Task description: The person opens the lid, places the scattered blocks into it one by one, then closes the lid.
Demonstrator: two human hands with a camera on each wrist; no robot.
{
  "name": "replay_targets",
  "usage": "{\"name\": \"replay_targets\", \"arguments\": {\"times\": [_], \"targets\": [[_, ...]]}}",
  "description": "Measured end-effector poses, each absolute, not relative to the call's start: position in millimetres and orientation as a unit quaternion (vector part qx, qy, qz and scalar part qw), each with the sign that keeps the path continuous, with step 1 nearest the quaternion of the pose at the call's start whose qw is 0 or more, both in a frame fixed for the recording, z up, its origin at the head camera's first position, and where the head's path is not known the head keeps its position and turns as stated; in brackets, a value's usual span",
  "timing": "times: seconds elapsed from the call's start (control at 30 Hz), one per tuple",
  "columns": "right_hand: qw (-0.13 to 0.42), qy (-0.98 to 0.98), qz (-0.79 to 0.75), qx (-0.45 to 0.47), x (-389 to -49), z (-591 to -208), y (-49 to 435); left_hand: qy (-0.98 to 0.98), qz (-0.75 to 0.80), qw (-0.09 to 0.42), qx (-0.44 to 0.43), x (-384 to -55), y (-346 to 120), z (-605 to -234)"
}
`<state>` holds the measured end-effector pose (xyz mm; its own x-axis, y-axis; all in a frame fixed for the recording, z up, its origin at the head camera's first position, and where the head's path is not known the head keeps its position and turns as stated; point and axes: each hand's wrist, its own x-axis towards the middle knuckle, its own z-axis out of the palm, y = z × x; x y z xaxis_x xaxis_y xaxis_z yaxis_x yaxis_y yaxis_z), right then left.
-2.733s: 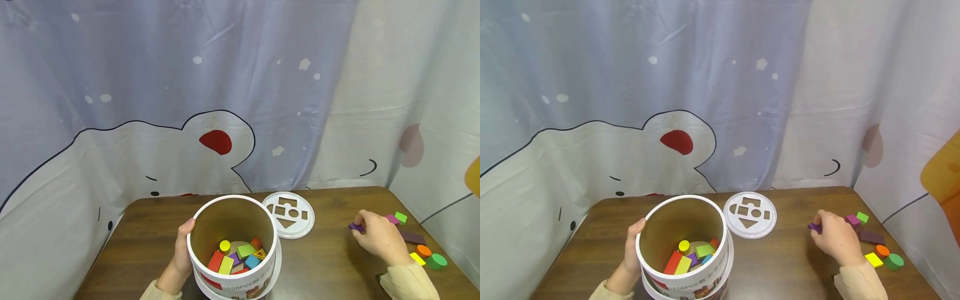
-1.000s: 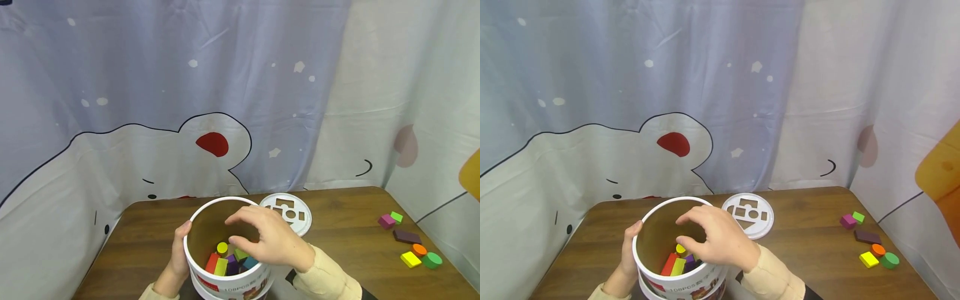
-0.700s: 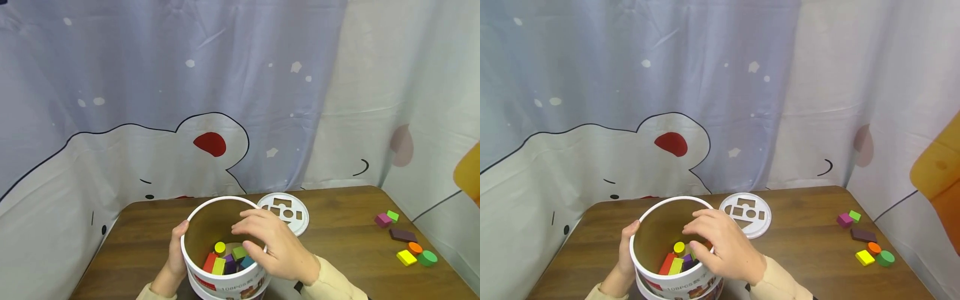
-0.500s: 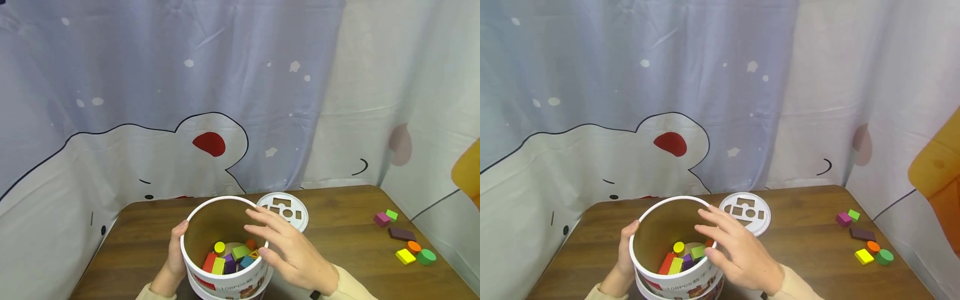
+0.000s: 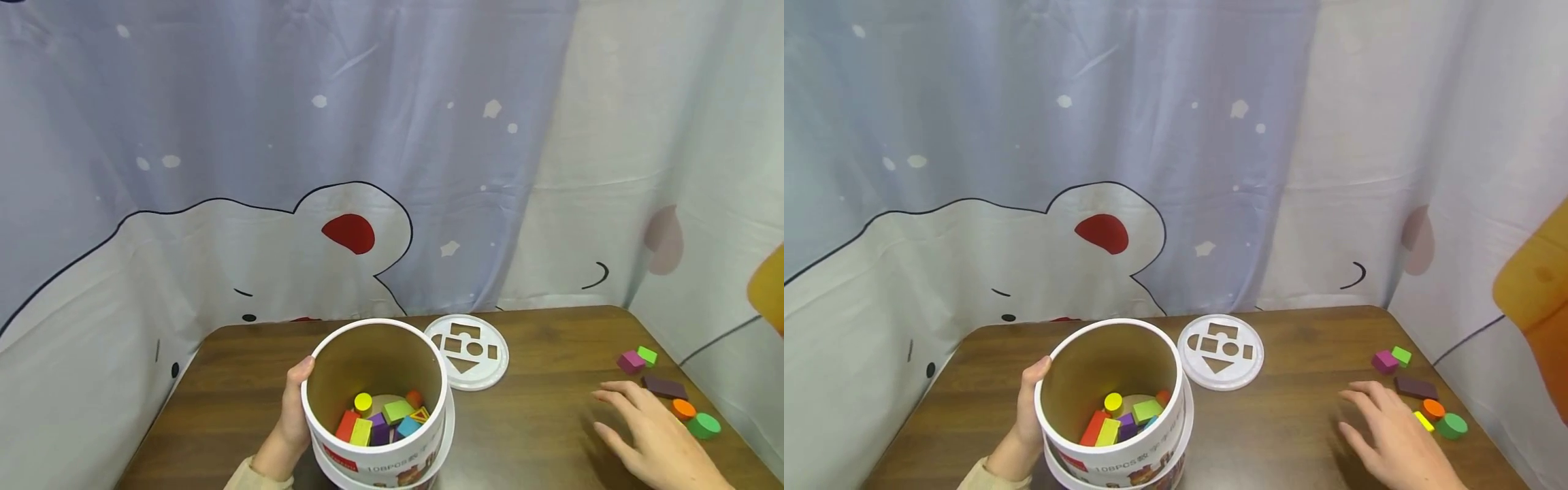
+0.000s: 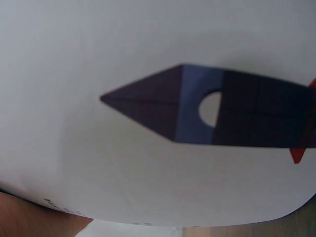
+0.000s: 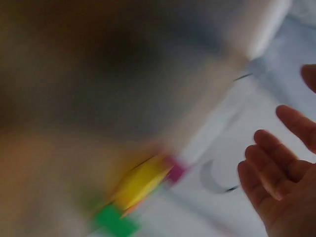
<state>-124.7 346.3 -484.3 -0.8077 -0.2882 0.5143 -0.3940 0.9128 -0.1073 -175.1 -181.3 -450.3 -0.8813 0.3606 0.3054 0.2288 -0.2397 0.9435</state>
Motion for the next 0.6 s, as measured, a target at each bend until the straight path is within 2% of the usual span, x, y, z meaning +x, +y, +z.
{"name": "replay_targets", "arguments": {"times": [0.1,0.3,0.6], "targets": [[0.221,-0.963,0.052,0.146,-120.5,-504.6,391.0,0.616,0.750,0.045,0.238,-177.5,-183.6,-453.7],[0.099,-0.994,-0.013,0.042,-113.0,-521.3,439.0,0.610,0.756,0.056,0.230,-181.2,-187.2,-461.2],[0.077,-0.997,0.018,0.027,-113.7,-517.1,435.2,0.605,0.762,0.067,0.223,-184.6,-186.2,-464.6]]}}
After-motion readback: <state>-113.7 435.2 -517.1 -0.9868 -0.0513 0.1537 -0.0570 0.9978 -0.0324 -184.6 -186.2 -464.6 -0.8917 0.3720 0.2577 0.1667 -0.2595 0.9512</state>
